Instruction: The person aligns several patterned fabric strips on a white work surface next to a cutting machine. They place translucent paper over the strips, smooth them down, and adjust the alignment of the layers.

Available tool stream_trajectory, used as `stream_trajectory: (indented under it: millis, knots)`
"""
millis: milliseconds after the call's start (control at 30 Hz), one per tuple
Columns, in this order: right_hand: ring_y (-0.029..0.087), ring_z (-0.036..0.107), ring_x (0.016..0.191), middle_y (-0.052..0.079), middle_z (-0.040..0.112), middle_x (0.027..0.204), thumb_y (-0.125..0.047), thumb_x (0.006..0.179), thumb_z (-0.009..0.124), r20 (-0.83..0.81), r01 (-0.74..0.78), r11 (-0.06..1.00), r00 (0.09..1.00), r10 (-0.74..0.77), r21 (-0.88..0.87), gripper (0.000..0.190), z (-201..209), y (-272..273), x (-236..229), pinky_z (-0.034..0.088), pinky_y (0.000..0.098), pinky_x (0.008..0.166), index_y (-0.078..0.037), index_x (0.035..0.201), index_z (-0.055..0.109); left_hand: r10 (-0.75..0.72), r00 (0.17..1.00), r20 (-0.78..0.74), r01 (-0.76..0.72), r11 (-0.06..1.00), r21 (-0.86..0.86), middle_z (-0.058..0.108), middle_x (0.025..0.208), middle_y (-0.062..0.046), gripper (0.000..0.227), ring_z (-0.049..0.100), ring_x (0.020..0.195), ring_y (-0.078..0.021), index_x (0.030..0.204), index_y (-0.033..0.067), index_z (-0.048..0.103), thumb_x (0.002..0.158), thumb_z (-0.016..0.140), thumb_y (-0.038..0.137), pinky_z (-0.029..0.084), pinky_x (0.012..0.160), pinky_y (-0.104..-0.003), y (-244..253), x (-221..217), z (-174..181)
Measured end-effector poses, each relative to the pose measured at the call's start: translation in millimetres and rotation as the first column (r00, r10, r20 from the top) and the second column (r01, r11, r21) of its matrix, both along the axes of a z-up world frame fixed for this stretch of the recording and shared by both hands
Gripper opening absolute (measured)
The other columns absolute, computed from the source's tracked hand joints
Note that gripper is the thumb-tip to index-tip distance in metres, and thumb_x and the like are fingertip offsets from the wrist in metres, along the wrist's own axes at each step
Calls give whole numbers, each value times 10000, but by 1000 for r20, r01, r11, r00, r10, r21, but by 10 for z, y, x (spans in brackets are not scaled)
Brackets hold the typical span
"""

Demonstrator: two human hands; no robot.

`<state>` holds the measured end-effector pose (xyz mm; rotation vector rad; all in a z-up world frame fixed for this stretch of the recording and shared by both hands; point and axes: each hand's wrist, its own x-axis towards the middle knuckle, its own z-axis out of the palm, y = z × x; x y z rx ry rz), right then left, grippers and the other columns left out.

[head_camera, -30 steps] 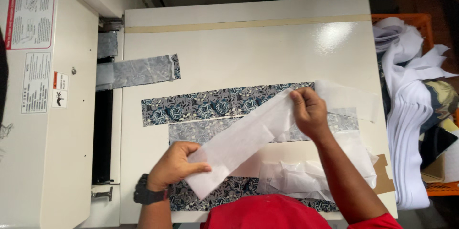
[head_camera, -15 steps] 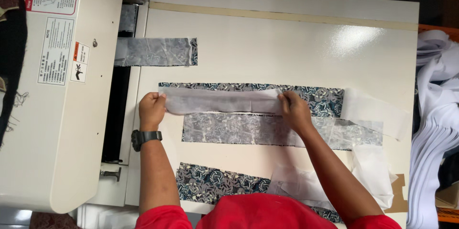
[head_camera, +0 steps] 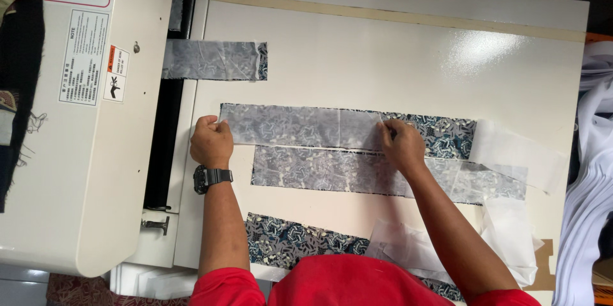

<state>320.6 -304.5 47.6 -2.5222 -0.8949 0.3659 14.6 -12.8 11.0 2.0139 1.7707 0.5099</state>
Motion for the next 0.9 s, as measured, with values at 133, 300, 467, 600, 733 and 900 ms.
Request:
stream_trajectory:
  millis: [133, 300, 467, 600, 733, 900]
  knots:
    - [271, 707, 654, 121, 751, 782, -327, 981, 686, -47, 8, 1000, 999, -9, -21, 287, 16, 26, -17, 538, 419, 583, -58, 960, 784, 7, 998, -60, -4, 999, 46, 766, 767, 8, 205, 725, 712, -229, 1013, 124, 722, 883, 798, 263, 524, 614, -416, 6, -3, -30]
    - [262, 715, 651, 120, 755, 790, -340, 967, 696, -76, 40, 999, 996, -41, -14, 293, 46, 59, -9, 547, 408, 588, -63, 955, 792, 18, 998, -67, -18, 1000, 13, 759, 741, 6, 204, 725, 692, -222, 991, 133, 727, 874, 808, 280, 522, 605, -407, 7, -34, -86]
    - [281, 712, 667, 128, 751, 777, -337, 962, 714, -36, 31, 999, 999, -31, -15, 285, 47, 71, -7, 546, 414, 608, -65, 940, 795, -6, 999, -49, 9, 998, 65, 755, 763, 14, 212, 724, 692, -210, 998, 130, 724, 876, 813, 278, 523, 593, -389, -8, -34, -113]
    - [263, 721, 696, 114, 762, 808, -345, 937, 739, -79, 47, 998, 996, -50, -47, 283, 21, 61, -6, 553, 403, 643, -68, 983, 772, 2, 995, -101, 4, 998, 56, 772, 949, -8, 215, 719, 914, -230, 1057, 132, 713, 907, 796, 263, 529, 742, -410, -36, -27, -9]
    - [266, 730, 814, 111, 759, 967, -300, 1011, 696, -3, 25, 990, 1000, -25, 135, 255, -52, -33, -60, 568, 394, 709, -58, 1092, 701, -68, 975, -213, 98, 986, 135, 635, 1376, -98, 378, 584, 1275, -325, 1320, 123, 669, 1002, 709, 324, 451, 1014, -536, -176, 87, 92]
    - [367, 419, 1439, 161, 484, 1535, -458, 1064, 430, 262, -441, 896, 859, 440, -61, 562, -312, 41, -486, 285, 609, 1179, -59, 1453, 503, -362, 878, -314, 384, 923, 8, 235, 1652, -248, 918, 194, 1525, -427, 1561, -32, 324, 975, 503, 651, 173, 1156, -669, -532, 450, -34]
